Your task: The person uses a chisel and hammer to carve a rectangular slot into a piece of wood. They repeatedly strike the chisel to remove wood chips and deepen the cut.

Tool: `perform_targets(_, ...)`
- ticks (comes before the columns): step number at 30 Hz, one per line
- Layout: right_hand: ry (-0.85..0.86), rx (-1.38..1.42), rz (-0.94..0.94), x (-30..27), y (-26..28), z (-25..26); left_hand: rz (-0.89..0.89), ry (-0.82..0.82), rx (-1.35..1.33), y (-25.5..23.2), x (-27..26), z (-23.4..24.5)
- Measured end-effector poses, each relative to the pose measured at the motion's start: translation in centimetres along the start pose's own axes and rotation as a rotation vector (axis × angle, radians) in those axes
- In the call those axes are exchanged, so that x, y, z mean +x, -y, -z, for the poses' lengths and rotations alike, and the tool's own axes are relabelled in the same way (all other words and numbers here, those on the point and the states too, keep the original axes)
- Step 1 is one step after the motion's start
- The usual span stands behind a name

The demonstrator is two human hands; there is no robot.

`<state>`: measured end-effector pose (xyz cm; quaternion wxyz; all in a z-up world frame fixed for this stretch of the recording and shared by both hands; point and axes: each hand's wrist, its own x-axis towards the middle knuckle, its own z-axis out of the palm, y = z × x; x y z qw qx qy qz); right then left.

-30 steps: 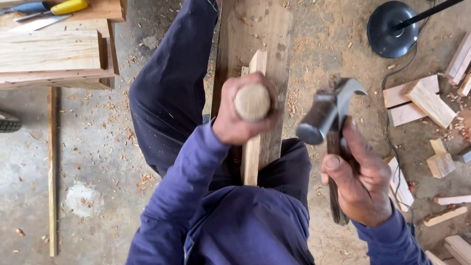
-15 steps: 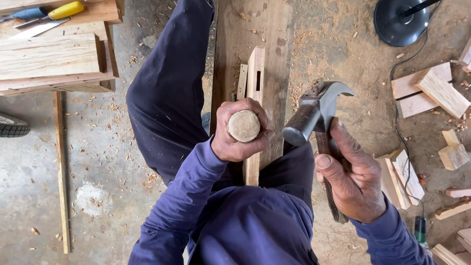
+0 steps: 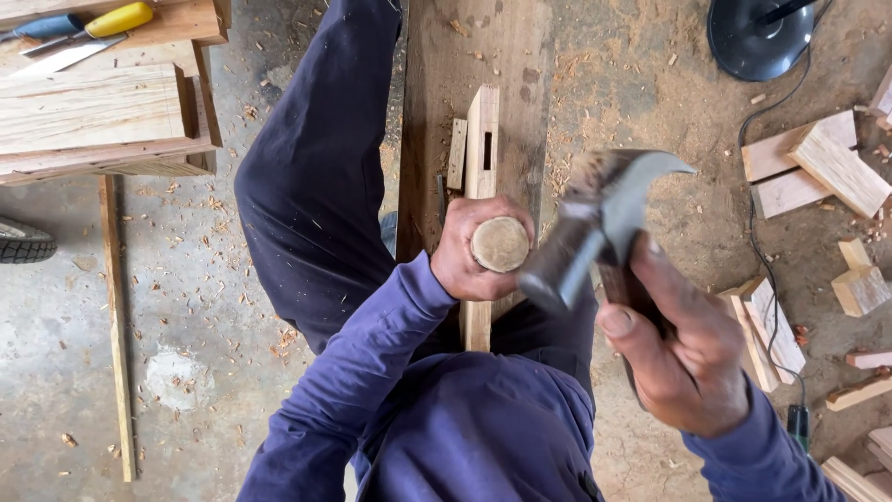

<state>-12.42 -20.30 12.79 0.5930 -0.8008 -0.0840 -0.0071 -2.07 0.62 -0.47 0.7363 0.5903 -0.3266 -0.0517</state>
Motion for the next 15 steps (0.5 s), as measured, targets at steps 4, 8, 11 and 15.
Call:
perform_targets(4,0.014,-0.199,0.175,0.4,-0.4,0.1,0.107,-0.008,-0.017,-0.2,0.0,-0.1)
perform_targets(8,0.267,-0.522,-0.056,0.9,-1.7,-0.1,-0.055,-0.033,0.166,0.6,0.2,0.1)
perform_targets(11,0.222,-0.365,0.032,-0.3,-1.6,-0.5,0.005,-0.034,0.034,1.2,-0.4,0.0)
perform_targets(15,0.208,-0.305,0.004,-0.4,-3.0,-1.1,0.101,-0.023,-0.016,-1.0,-0.8,-0.7)
